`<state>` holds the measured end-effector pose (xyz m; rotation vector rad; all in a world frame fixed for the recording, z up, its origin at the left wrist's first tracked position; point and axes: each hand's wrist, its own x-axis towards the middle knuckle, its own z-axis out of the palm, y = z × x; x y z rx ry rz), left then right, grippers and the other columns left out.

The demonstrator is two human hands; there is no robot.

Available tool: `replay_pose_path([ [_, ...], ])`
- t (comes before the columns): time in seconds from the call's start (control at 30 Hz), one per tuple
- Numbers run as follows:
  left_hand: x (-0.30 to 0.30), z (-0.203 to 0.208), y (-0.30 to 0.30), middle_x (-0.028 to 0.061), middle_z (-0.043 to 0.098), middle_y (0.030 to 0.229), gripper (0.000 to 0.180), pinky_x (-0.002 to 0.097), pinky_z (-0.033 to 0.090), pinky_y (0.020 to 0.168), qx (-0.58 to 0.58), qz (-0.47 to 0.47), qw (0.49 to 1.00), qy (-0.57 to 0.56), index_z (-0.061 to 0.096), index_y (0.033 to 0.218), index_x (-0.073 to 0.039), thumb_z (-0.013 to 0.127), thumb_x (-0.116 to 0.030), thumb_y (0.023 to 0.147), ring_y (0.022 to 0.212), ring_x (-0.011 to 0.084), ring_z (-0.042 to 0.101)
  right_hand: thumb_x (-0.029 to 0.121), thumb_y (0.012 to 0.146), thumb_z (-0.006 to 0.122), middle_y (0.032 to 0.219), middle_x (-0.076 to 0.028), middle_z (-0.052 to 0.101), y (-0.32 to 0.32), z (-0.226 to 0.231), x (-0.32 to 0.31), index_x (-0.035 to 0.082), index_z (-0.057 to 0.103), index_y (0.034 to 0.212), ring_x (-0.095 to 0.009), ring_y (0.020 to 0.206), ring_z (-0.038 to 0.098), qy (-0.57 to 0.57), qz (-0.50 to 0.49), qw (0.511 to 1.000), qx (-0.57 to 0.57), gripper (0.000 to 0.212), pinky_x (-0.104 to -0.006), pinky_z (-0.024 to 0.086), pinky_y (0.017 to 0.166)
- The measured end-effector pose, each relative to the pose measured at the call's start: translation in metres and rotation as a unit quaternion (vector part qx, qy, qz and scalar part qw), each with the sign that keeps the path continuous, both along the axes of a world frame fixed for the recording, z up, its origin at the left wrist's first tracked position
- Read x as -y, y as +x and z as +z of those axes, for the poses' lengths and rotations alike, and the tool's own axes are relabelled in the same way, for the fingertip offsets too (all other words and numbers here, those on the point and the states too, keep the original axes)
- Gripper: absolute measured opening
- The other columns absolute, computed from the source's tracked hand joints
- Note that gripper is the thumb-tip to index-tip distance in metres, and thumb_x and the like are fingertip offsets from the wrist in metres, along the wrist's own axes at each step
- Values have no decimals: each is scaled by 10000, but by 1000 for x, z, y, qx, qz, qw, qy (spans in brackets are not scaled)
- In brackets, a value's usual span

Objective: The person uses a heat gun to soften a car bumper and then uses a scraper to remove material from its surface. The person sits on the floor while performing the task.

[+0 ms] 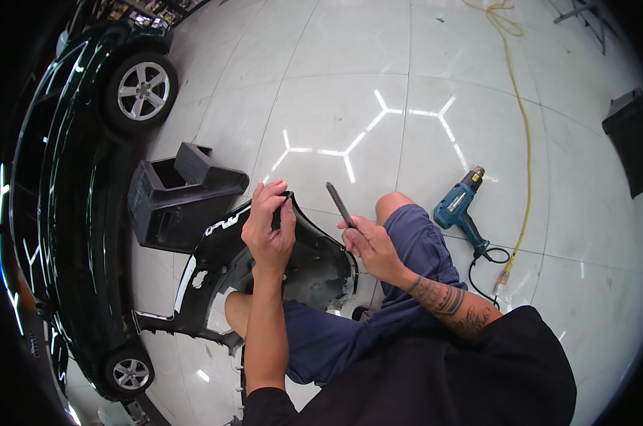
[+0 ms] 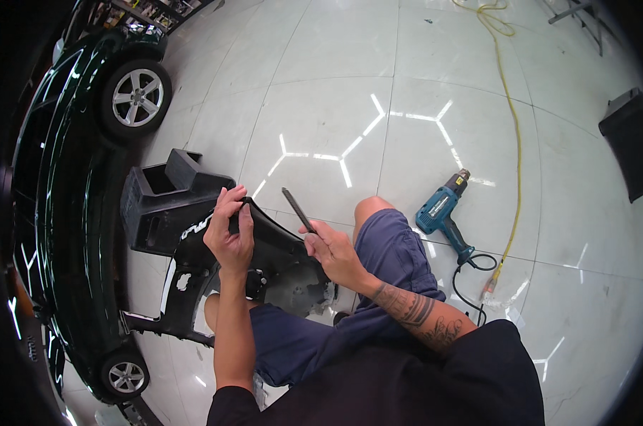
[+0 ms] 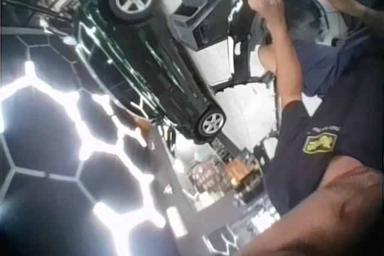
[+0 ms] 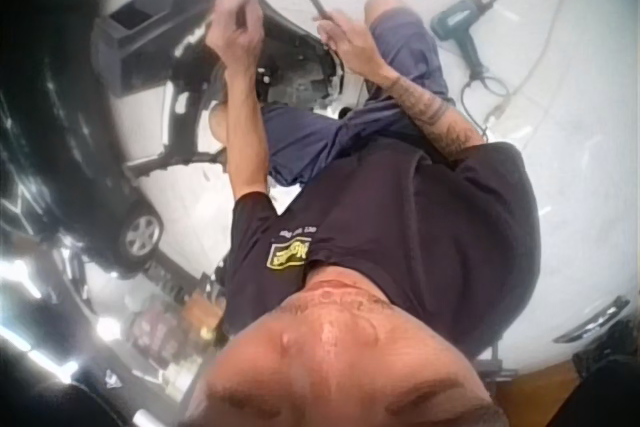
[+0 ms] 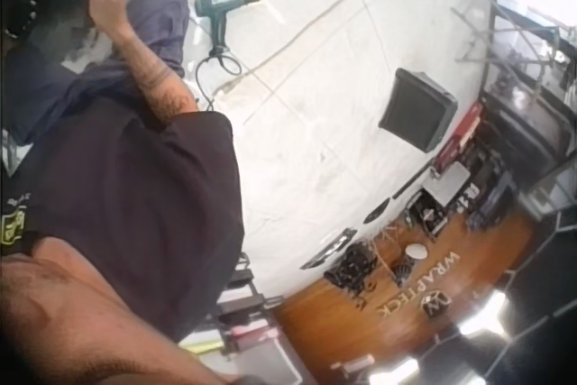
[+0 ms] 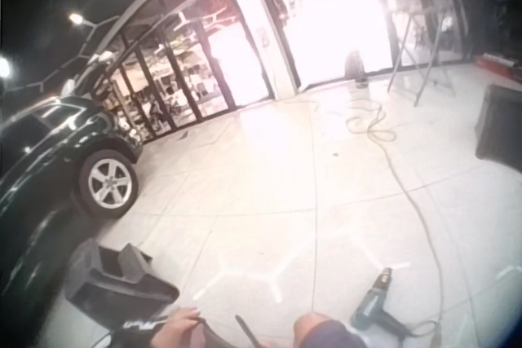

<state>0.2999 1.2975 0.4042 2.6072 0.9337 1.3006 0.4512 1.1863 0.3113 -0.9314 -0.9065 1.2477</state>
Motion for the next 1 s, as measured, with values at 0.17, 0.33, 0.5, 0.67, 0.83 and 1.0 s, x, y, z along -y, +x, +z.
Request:
replay_pose_path([
  [0.17, 0, 2, -2, 138, 712, 1041, 103, 474, 479, 1024, 12, 2, 1000, -19, 590, 942, 9, 616, 69, 862, 1019, 313, 700, 253, 1068, 454, 684, 37, 450, -19, -3, -6, 19, 593, 1130, -39, 601, 381, -29, 28, 991, -124, 279, -201, 342, 549],
  [0.33, 0, 6, -2, 136, 715, 1020, 105, 468, 491, 1010, 18, 4, 999, -38, 591, 953, 8, 607, 66, 867, 991, 309, 704, 257, 1085, 401, 750, 20, 468, -39, -3, -7, 20, 550, 1131, -56, 654, 415, -17, 85, 975, -205, 284, -202, 375, 605],
  [0.5, -2, 6, -2, 130, 716, 1010, 108, 465, 506, 990, 13, 9, 999, -46, 600, 951, 15, 603, 70, 858, 966, 314, 704, 179, 1078, 398, 923, -29, 556, -62, -3, -16, 36, 499, 1191, -103, 847, 549, 37, 79, 977, -194, 209, -262, 462, 824],
  [0.67, -5, 6, -6, 124, 716, 1008, 100, 461, 509, 988, 5, 3, 999, -51, 608, 961, 13, 598, 49, 868, 946, 319, 703, 113, 1060, 426, 1080, -52, 578, -75, 2, -27, 51, 435, 1268, -119, 1043, 573, 26, 123, 967, -223, 217, -294, 477, 922],
  [0.83, -2, 11, -3, 124, 713, 1002, 98, 450, 511, 987, 3, 8, 998, -68, 612, 976, 5, 584, 31, 887, 939, 326, 700, 41, 1023, 466, 1006, -112, 637, -90, 11, -34, -27, 407, 1177, -159, 919, 655, 26, 55, 993, -99, 178, -296, 574, 753],
  [1.0, -2, 14, -3, 134, 710, 998, 110, 437, 515, 982, -10, 11, 997, -75, 610, 991, 4, 577, 34, 890, 934, 334, 696, 31, 998, 461, 910, -139, 661, -99, 19, -38, -56, 397, 1134, -171, 785, 672, 55, 34, 995, -71, 174, -314, 582, 633],
])
